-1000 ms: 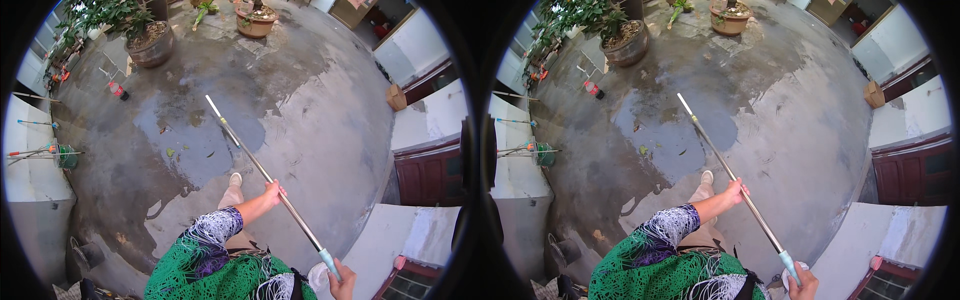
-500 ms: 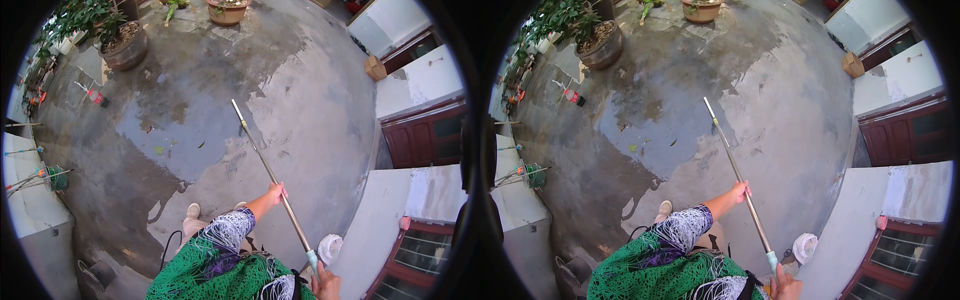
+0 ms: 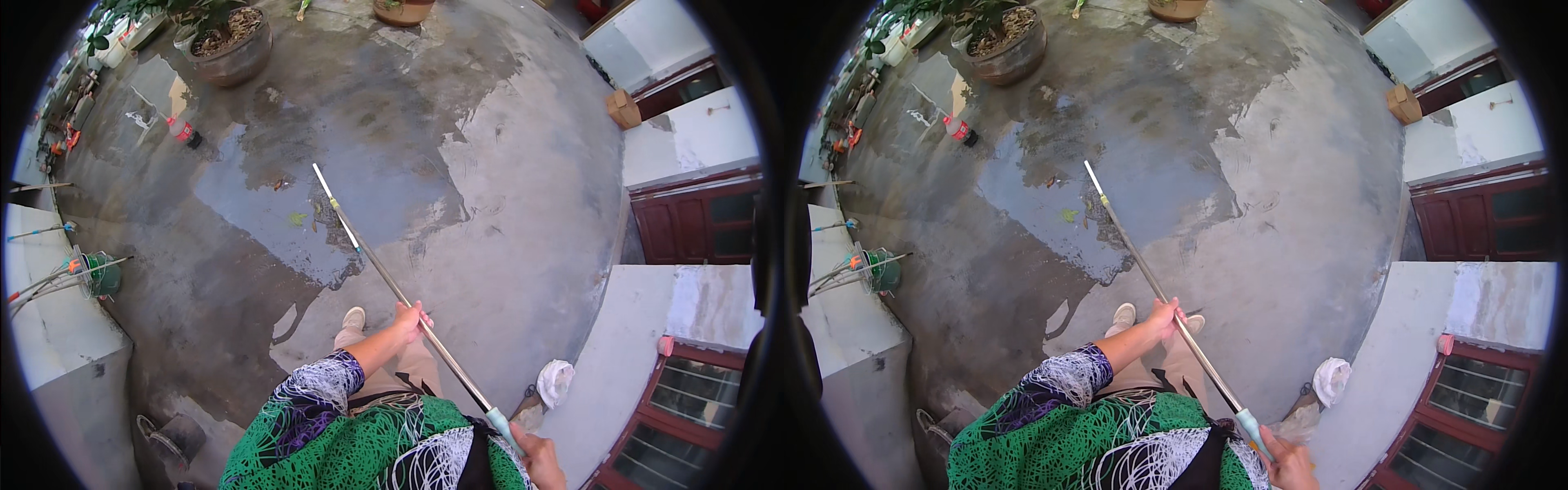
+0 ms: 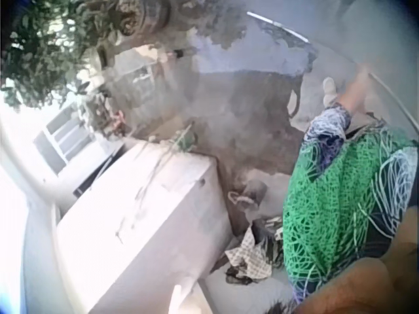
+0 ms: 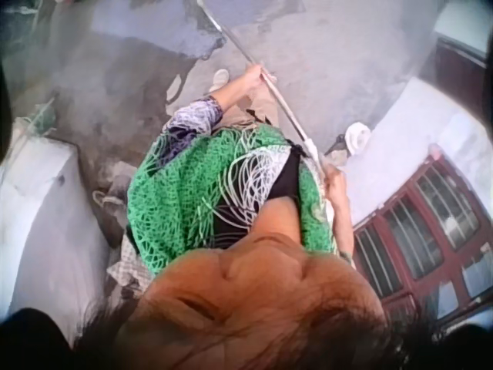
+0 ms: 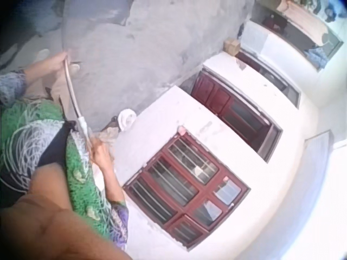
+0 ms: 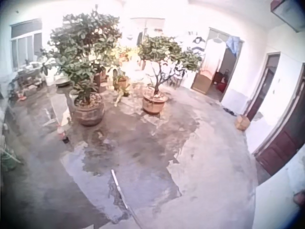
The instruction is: The person sweeps a wet concrete courtyard using a long-handled squeegee. They move water and scattered debris across the floor, working around potted plants, buckets, and a parked scooter. The person adjusts their position and the tool angle to push water toward different areas of the courtyard.
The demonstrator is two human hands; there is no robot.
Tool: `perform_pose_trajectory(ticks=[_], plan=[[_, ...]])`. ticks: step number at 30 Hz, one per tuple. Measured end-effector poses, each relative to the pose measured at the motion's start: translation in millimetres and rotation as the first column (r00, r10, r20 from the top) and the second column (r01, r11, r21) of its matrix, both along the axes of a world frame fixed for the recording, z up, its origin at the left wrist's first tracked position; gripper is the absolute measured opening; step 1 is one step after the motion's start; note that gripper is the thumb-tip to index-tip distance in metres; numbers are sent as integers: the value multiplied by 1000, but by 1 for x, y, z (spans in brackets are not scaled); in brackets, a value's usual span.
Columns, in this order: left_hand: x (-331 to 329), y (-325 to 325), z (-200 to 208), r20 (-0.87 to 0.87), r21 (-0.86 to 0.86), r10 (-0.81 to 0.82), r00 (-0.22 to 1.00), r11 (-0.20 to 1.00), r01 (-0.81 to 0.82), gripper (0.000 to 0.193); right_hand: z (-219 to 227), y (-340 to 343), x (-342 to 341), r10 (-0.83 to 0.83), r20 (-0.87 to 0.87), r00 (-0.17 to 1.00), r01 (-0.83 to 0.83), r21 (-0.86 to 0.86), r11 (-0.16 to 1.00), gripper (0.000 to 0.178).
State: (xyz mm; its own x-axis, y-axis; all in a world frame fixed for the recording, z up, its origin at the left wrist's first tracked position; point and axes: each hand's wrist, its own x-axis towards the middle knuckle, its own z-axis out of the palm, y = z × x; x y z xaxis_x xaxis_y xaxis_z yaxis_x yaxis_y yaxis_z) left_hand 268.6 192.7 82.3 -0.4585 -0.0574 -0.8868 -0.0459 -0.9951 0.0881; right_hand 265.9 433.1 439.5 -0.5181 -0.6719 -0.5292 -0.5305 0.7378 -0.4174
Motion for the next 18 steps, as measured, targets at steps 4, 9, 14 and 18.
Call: perform_pose_trajectory(ticks=[4,9,14,18], plan=[[46,-27,-14,50,-19,11,999,1000,-10,15,-17,-18,11,54,47,997,-53,-27,998,60],[88,-65,-50,187,-92,44,981,995,-27,16,-73,-26,25,51,109,993,-32,-176,984,45],[130,-99,-73,409,-214,47,911,976,45,20,-126,-32,59,49,49,998,-29,-335,942,42],[153,-56,-57,200,41,196,960,977,-208,29,-119,33,84,-120,176,977,175,-344,923,39]])
